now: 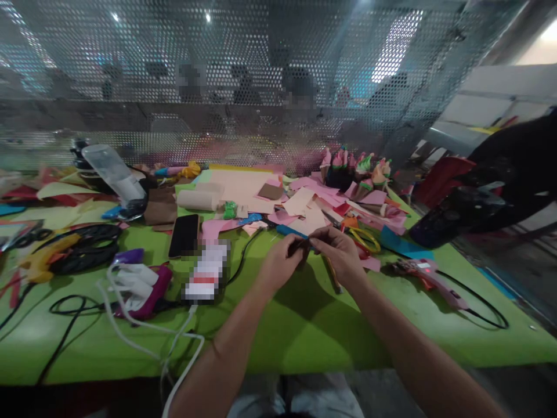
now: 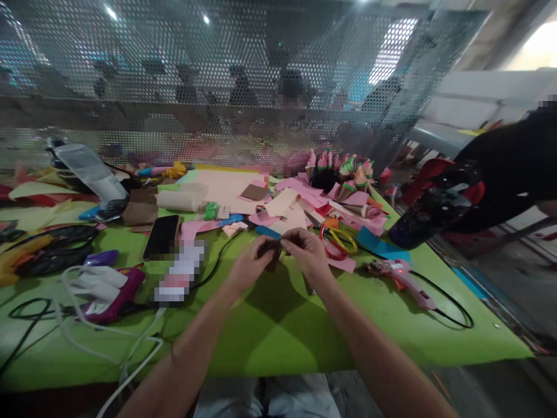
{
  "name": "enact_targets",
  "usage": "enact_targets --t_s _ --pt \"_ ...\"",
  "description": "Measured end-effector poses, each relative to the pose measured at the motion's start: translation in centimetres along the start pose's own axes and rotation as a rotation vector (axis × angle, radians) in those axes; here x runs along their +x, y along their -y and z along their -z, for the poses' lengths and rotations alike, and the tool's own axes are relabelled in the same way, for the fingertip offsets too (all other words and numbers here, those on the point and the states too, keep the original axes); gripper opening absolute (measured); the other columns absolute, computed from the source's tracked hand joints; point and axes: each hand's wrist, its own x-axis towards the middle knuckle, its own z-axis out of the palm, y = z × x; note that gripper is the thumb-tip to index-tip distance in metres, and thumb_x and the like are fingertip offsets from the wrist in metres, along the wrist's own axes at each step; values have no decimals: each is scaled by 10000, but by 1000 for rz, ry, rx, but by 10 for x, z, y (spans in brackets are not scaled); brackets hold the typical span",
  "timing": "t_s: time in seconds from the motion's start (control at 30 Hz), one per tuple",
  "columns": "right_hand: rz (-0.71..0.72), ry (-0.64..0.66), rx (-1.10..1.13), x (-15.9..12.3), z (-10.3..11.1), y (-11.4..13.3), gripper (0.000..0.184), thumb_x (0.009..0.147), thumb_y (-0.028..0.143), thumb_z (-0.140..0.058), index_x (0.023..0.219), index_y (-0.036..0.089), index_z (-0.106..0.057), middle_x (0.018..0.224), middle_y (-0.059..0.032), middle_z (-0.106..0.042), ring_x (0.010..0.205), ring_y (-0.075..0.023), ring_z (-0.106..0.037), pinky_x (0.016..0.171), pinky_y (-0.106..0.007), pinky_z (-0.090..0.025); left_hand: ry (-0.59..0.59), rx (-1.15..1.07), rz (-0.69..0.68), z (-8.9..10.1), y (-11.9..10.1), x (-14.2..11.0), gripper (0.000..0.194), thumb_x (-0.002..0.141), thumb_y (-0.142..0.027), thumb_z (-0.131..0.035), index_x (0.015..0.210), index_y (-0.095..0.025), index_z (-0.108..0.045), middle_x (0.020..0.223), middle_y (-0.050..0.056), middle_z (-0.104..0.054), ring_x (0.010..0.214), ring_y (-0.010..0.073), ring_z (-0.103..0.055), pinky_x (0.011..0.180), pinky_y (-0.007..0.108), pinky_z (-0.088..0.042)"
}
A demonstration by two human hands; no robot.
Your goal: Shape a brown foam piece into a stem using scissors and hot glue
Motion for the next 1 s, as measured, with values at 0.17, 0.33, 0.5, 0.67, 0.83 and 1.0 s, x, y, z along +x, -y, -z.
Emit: enact_targets --t_s 0.17,0.33,0.5,0.67,0.83,1.0 --pt "-4 20 13 1 0 -4 246 653 354 -803 821 199 -711 728 -3 -653 649 -130 -550 583 -254 -443 -14 44 -20 2 0 0 164 865 -169 -501 911 -192 -656 893 36 -713 812 177 -634 734 276 -469" --pt "33 36 6 1 2 -4 203 662 327 -802 804 209 -718 733 -1 -667 659 -134 -567 601 -261 -451 -25 52 -6 3 2 1 161 861 -193 -508 889 -190 -667 880 39 -710 818 186 -622 751 289 -465" --pt "114 99 -35 2 6 -2 188 687 322 -802 834 223 -738 787 -12 -705 737 -155 -617 686 -282 -489 45 -171 97 4 1 6 175 833 -242 -513 862 -186 -676 842 32 -684 772 173 -599 697 269 -466" --pt "153 163 -98 1 10 1 283 716 413 -802 924 232 -739 855 -31 -717 769 -173 -637 712 -305 -513 100 -401 186 7 -2 6 142 756 -275 -615 839 -184 -686 810 13 -662 764 158 -584 714 259 -466" --pt "148 210 -141 2 11 5 265 728 438 -795 865 221 -727 816 -31 -711 741 -171 -634 685 -300 -510 151 -489 268 11 -3 4 232 724 -335 -712 874 -163 -668 766 -1 -642 683 120 -565 662 238 -441" --pt "118 229 -156 1 10 7 289 725 466 -792 841 214 -711 751 -22 -696 680 -163 -616 637 -293 -500 147 -503 270 16 -6 4 255 663 -328 -769 832 -174 -657 738 -15 -643 668 113 -569 638 228 -427"
